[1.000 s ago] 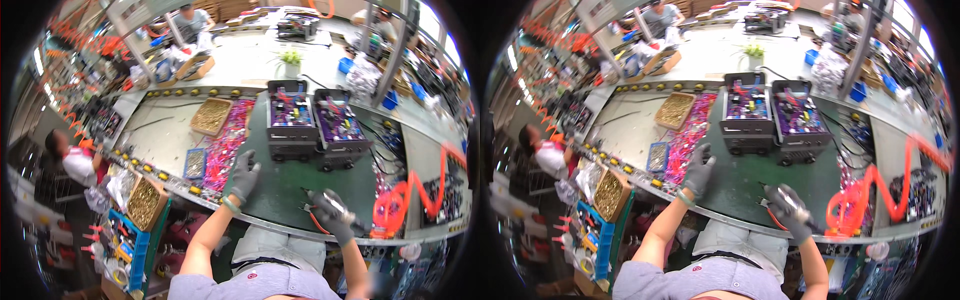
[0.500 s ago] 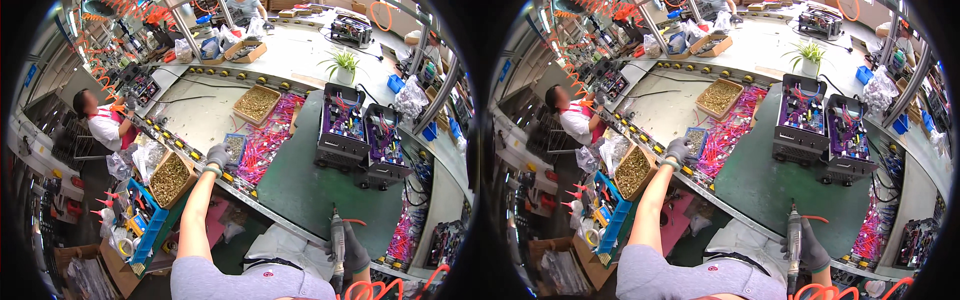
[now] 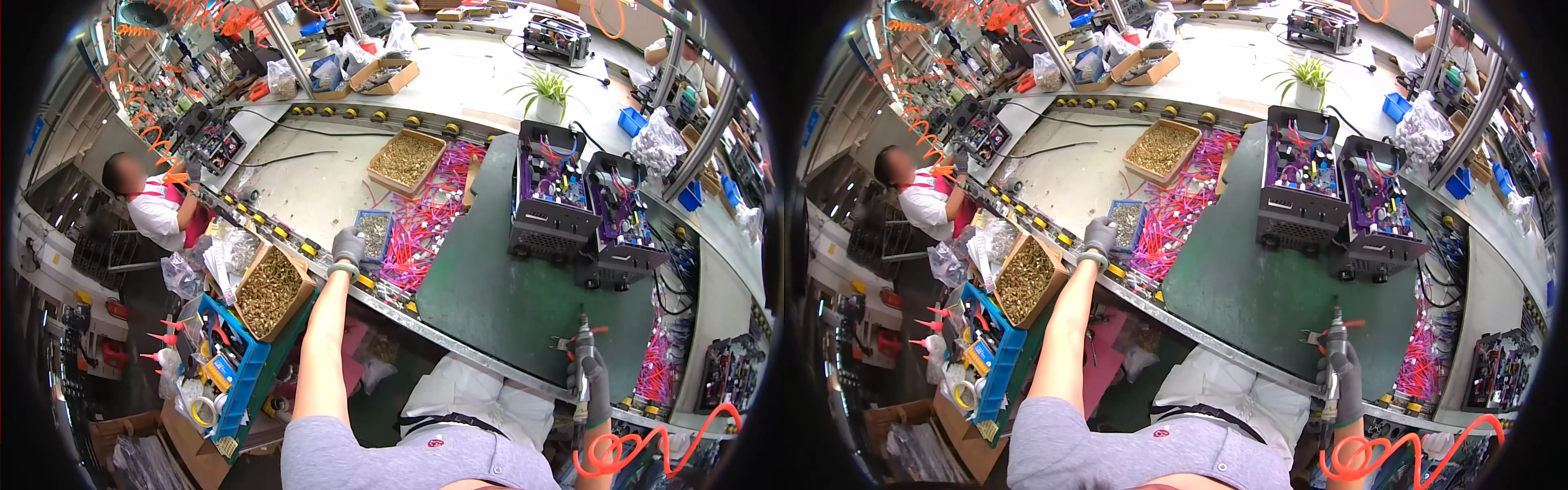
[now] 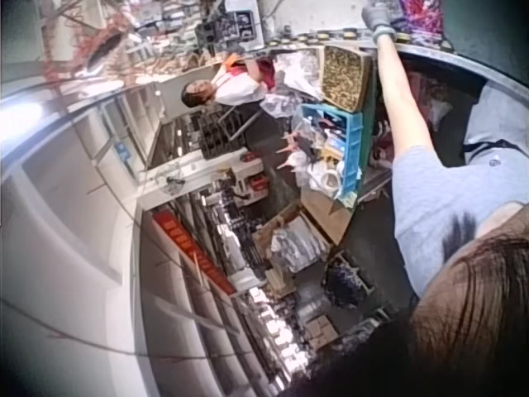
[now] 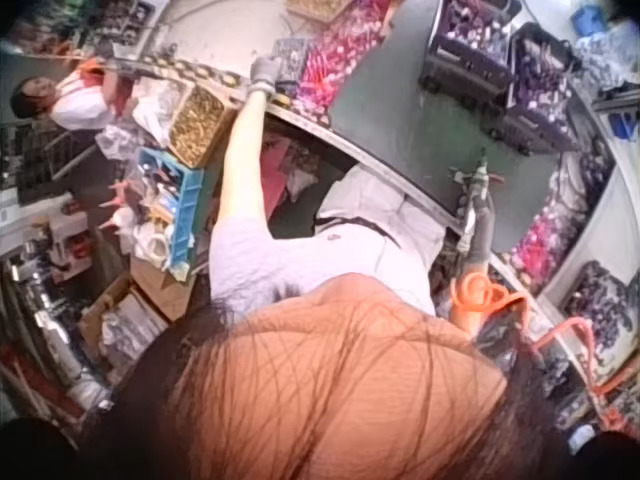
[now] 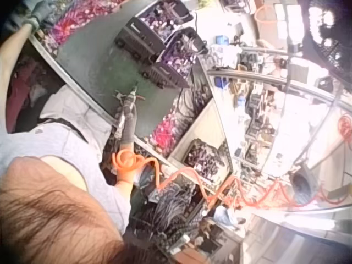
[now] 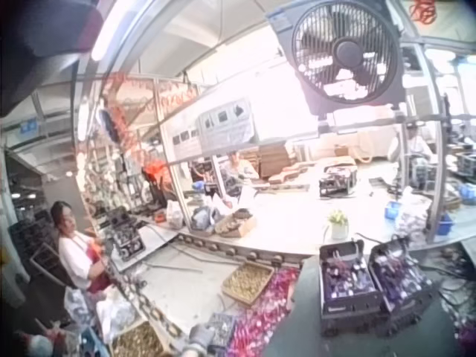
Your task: The person assembles electronic devices on a workbench, using a pneumatic screwdriver to secure screws into metal chassis. They handle circuit boards, wires, and tools, organizing components and tightening fasteners in a factory setting.
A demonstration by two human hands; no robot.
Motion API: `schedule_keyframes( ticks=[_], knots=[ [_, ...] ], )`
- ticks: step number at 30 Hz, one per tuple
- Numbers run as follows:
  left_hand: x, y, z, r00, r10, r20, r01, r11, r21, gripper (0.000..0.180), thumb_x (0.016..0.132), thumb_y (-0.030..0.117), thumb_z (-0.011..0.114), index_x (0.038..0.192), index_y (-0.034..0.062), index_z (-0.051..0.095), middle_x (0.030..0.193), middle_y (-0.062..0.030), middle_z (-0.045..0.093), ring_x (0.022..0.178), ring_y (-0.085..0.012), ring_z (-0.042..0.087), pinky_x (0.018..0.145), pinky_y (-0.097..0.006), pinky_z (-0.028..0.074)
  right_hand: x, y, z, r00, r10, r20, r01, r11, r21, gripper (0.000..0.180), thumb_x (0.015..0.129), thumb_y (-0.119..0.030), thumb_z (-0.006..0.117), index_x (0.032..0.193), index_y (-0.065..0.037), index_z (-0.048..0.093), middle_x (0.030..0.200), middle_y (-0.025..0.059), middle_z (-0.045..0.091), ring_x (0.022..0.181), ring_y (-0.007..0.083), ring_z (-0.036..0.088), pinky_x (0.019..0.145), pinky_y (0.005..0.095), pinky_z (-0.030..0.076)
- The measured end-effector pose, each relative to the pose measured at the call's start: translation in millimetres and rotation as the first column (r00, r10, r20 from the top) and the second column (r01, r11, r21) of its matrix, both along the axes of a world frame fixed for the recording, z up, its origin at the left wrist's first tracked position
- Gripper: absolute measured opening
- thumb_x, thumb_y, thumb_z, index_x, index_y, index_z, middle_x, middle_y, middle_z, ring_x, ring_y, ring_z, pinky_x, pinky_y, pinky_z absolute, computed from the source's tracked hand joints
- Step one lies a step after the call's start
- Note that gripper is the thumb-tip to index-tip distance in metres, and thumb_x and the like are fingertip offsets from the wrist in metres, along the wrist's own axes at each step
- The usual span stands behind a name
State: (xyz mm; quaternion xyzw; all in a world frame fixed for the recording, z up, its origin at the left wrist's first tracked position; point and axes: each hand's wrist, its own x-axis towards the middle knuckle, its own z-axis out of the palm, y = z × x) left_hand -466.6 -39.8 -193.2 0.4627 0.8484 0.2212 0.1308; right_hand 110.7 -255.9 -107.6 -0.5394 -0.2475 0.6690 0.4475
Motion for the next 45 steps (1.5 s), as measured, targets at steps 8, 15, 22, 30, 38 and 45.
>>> schedule_keyframes(
  ticks=[8,15,22,30,38,45],
  knots=[
    [176,-30,40,0.686,-0.668,0.288,0.533,0.731,0.425,0.011,0.085,0.008,0.065,0.093,0.0032,0.071,0.083,-0.0085,0.071,0.075,-0.0149,0.066,0.071,-0.03,0.052,-34,-8,9,0.972,0.14,0.19,-0.14,0.99,-0.017,0.081,0.076,-0.015,0.066,0.149,-0.004,0.034,0.111,0.0069,0.055,0.085,0.0113,0.055,0.07,0.0252,0.049],
    [303,-68,58,0.342,-0.939,-0.037,0.939,0.343,-0.008,0.016,0.084,0.026,0.066,0.089,0.0122,0.071,0.091,-0.0093,0.07,0.087,-0.0322,0.066,0.077,-0.041,0.052,-28,-7,0,0.967,0.241,0.081,-0.245,0.969,0.038,0.09,0.075,-0.014,0.067,0.152,-0.003,0.021,0.108,0.0126,0.054,0.067,0.0138,0.058,0.056,0.0271,0.049],
    [268,-50,60,0.387,-0.708,0.591,0.839,0.536,0.093,0.02,0.089,0.016,0.064,0.1,0.0002,0.07,0.086,-0.0051,0.066,0.073,-0.0102,0.06,0.063,-0.025,0.049,-27,-7,-2,0.966,0.253,0.049,-0.256,0.965,0.051,0.088,0.077,-0.013,0.066,0.152,-0.004,0.022,0.111,0.0129,0.053,0.07,0.0135,0.057,0.058,0.0269,0.05],
    [256,-74,77,0.04,-0.187,0.982,0.521,0.842,0.139,0.017,0.098,0.021,0.056,0.092,0.0053,0.057,0.071,0.0012,0.051,0.055,-0.0058,0.044,0.049,-0.019,0.035,-33,-18,2,0.963,0.256,0.086,-0.265,0.955,0.132,0.087,0.078,-0.017,0.069,0.151,-0.003,0.024,0.113,0.0114,0.053,0.077,0.0138,0.058,0.064,0.0285,0.052],
    [259,-90,80,-0.318,-0.119,0.941,0.434,0.864,0.256,0.028,0.099,0.037,0.057,0.095,0.009,0.056,0.069,0.001,0.051,0.052,-0.0081,0.043,0.049,-0.023,0.036,-72,-5,50,0.898,0.439,0.023,-0.435,0.88,0.188,0.096,0.065,-0.028,0.073,0.147,0.001,0.032,0.095,0.0064,0.056,0.081,0.0139,0.057,0.066,0.0293,0.051],
    [256,-91,90,-0.204,-0.226,0.952,0.525,0.796,0.302,0.03,0.098,0.036,0.059,0.096,0.0059,0.058,0.07,0.0004,0.054,0.051,-0.0057,0.044,0.044,-0.019,0.032,-83,2,52,0.88,0.474,0.037,-0.472,0.863,0.18,0.085,0.071,-0.024,0.068,0.146,0.0,0.035,0.098,0.0071,0.055,0.079,0.0133,0.057,0.069,0.0292,0.051]
  ],
)
